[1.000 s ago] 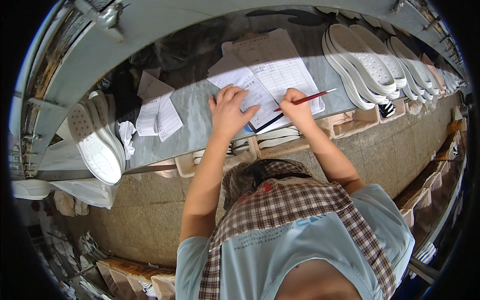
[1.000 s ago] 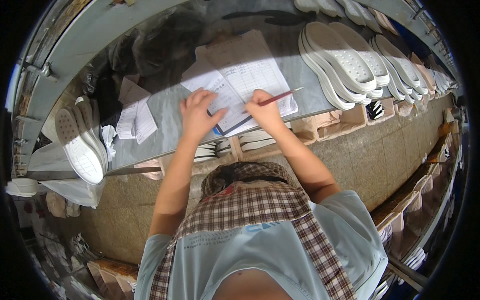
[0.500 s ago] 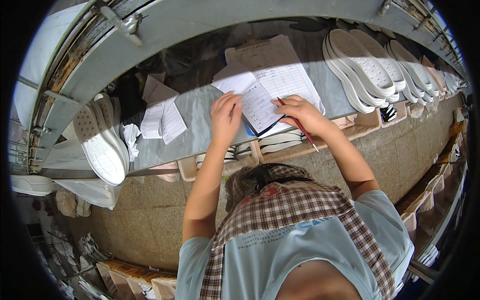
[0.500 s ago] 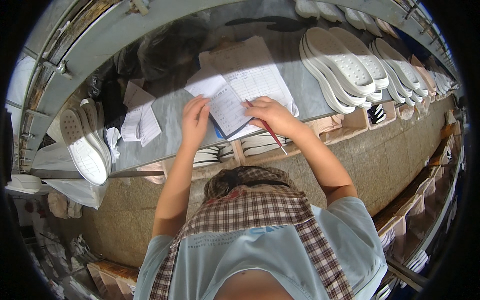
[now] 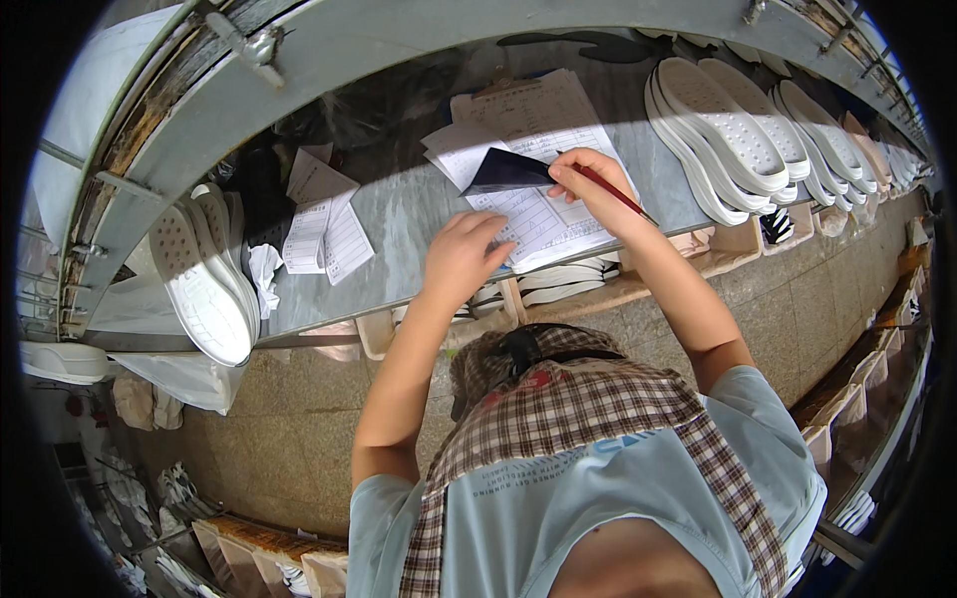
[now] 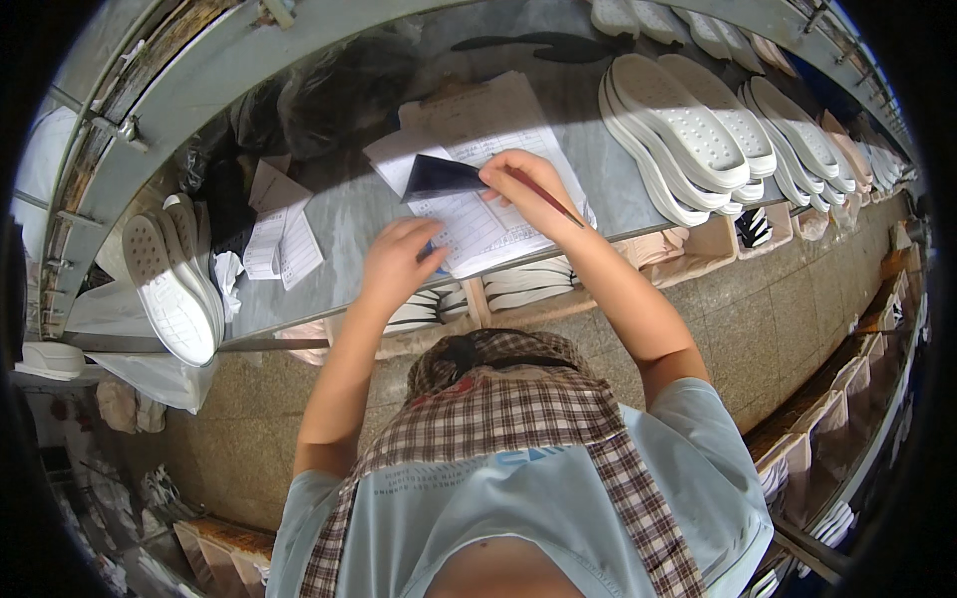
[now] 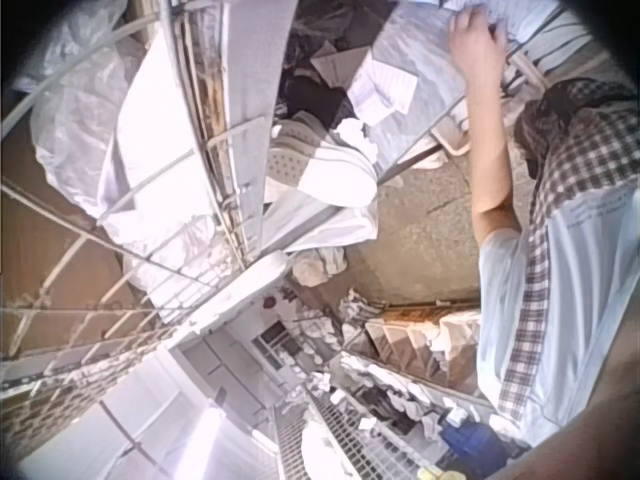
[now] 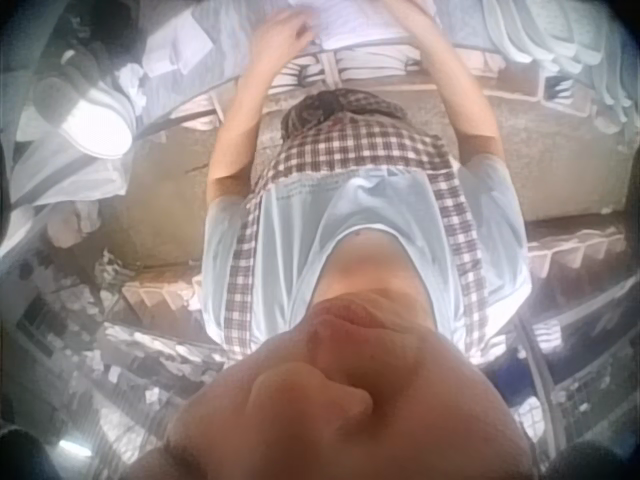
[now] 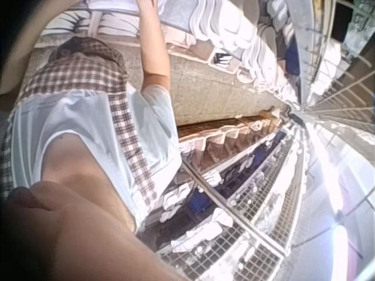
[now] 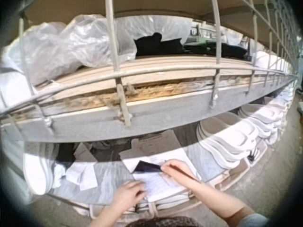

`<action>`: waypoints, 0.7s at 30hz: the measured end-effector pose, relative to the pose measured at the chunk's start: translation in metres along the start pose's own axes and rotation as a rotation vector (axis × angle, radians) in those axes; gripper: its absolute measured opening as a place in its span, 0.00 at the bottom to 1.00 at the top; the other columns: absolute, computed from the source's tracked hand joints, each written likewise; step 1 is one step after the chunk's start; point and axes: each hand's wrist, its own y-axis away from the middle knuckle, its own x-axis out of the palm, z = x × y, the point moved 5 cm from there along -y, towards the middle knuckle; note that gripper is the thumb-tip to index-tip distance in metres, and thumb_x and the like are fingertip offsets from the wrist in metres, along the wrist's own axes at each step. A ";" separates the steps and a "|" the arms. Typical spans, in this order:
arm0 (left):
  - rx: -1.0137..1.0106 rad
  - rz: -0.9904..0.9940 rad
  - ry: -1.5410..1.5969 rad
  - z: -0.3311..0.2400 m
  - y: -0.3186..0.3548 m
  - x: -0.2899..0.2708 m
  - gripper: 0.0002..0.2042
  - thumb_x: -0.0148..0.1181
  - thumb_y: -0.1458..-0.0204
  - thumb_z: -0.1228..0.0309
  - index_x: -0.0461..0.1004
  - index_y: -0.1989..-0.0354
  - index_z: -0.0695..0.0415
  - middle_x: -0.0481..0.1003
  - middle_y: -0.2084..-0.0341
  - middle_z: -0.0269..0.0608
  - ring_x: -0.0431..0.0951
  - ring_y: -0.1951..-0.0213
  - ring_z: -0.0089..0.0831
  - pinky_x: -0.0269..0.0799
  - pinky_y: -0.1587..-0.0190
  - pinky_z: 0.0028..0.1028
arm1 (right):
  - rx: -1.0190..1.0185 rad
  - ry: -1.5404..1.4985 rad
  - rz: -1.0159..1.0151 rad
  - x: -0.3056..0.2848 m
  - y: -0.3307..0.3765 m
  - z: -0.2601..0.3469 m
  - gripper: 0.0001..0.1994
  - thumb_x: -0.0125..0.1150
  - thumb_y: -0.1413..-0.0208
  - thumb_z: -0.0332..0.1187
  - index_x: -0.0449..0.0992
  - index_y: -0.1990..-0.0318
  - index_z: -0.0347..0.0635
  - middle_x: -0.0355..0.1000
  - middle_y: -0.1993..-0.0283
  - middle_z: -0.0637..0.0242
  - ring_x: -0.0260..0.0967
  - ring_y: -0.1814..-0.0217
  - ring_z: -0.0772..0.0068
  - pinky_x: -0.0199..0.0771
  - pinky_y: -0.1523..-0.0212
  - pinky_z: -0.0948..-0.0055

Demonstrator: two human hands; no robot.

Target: The person stands at a workbench and repeatedly writes on small paper slips using a red pen, then places each slip into a small black booklet. The person continues this cycle for the duration of the clip.

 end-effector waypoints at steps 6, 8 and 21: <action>0.141 0.252 -0.294 0.002 -0.023 0.008 0.08 0.65 0.60 0.65 0.79 0.72 0.53 0.75 0.69 0.34 0.75 0.61 0.34 0.70 0.57 0.33 | -0.085 0.019 -0.085 0.000 -0.008 0.020 0.06 0.57 0.40 0.29 0.75 0.60 0.37 0.75 0.65 0.69 0.76 0.64 0.78 0.68 0.70 0.82; 0.204 0.279 -0.356 0.003 -0.029 0.011 0.04 0.62 0.61 0.67 0.77 0.77 0.52 0.74 0.73 0.33 0.75 0.64 0.33 0.69 0.58 0.32 | -0.093 0.011 -0.127 -0.006 -0.005 0.026 0.06 0.58 0.40 0.29 0.75 0.59 0.37 0.75 0.65 0.68 0.77 0.63 0.76 0.69 0.69 0.82; -0.146 0.289 -0.098 0.022 -0.035 0.016 0.03 0.57 0.57 0.72 0.75 0.76 0.57 0.76 0.74 0.36 0.78 0.66 0.33 0.72 0.63 0.34 | -0.151 -0.142 -0.313 -0.059 0.027 0.033 0.05 0.58 0.40 0.30 0.75 0.61 0.39 0.74 0.68 0.69 0.78 0.64 0.73 0.72 0.67 0.81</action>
